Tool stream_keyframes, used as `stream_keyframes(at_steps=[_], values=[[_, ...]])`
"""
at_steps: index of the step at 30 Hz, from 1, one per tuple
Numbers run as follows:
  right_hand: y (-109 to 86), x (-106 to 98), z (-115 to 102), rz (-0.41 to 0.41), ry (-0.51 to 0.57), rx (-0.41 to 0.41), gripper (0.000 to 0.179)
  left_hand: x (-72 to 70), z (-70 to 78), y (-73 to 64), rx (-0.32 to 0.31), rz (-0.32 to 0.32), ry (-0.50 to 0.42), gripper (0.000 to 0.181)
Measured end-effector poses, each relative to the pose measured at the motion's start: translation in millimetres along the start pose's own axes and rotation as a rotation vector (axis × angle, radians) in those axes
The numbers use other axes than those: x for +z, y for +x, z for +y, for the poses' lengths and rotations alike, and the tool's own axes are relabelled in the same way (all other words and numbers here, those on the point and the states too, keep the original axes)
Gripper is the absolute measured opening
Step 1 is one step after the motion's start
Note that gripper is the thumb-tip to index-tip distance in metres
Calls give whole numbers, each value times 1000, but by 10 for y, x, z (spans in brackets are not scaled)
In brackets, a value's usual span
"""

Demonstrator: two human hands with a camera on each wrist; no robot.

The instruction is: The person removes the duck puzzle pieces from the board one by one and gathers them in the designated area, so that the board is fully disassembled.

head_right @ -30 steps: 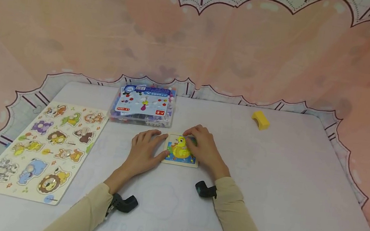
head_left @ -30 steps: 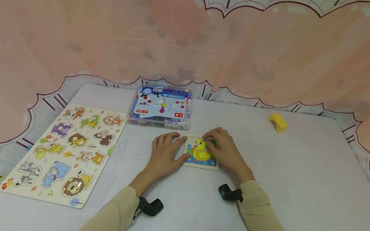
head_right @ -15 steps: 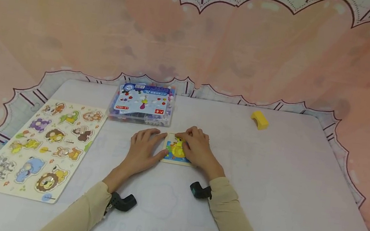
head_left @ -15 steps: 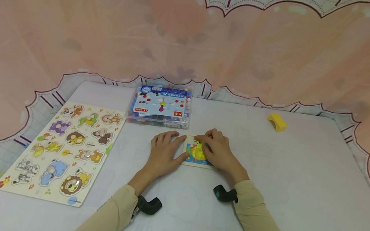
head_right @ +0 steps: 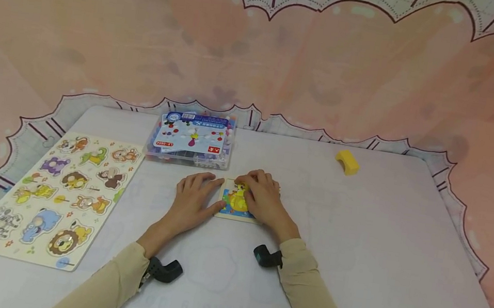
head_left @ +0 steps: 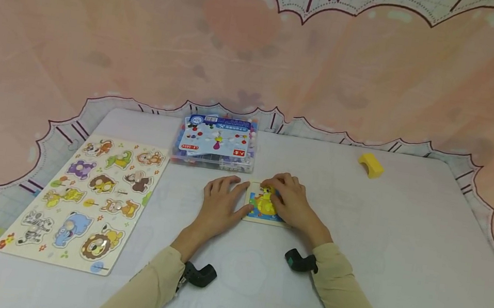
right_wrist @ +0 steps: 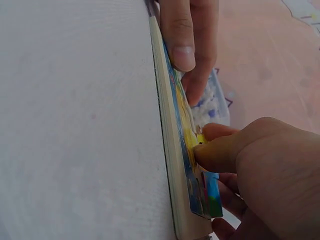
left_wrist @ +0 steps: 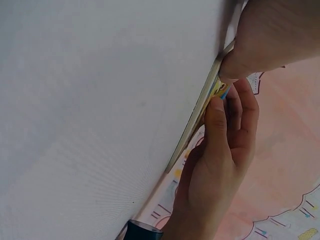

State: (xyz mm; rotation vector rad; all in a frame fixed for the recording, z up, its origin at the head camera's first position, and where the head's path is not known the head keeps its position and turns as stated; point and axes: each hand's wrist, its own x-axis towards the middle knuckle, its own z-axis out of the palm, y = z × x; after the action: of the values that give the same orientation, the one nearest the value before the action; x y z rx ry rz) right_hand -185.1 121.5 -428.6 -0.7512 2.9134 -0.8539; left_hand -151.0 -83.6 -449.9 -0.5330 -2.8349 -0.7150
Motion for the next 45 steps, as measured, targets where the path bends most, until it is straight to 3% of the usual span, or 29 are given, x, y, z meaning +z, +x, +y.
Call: stream_keyframes(at_steps=[5, 11, 14, 24, 30, 45], values=[[-7, 2, 0, 17, 31, -12, 28, 1, 8, 13, 49, -23, -37, 50], [-9, 2, 5, 39, 91, -16, 33, 15, 25, 15, 220, -81, -84, 37], [2, 0, 11, 52, 110, -14, 33, 18, 34, 8, 263, -84, -93, 35], [17, 5, 52, 91, 99, 15, 28, 32, 45, 7, 264, -99, -78, 34], [-2, 20, 79, 125, 124, -8, 29, 40, 44, 10, 257, -111, -87, 35], [-20, 19, 115, 117, 170, -1, 33, 22, 69, -9, 253, -141, -60, 38]])
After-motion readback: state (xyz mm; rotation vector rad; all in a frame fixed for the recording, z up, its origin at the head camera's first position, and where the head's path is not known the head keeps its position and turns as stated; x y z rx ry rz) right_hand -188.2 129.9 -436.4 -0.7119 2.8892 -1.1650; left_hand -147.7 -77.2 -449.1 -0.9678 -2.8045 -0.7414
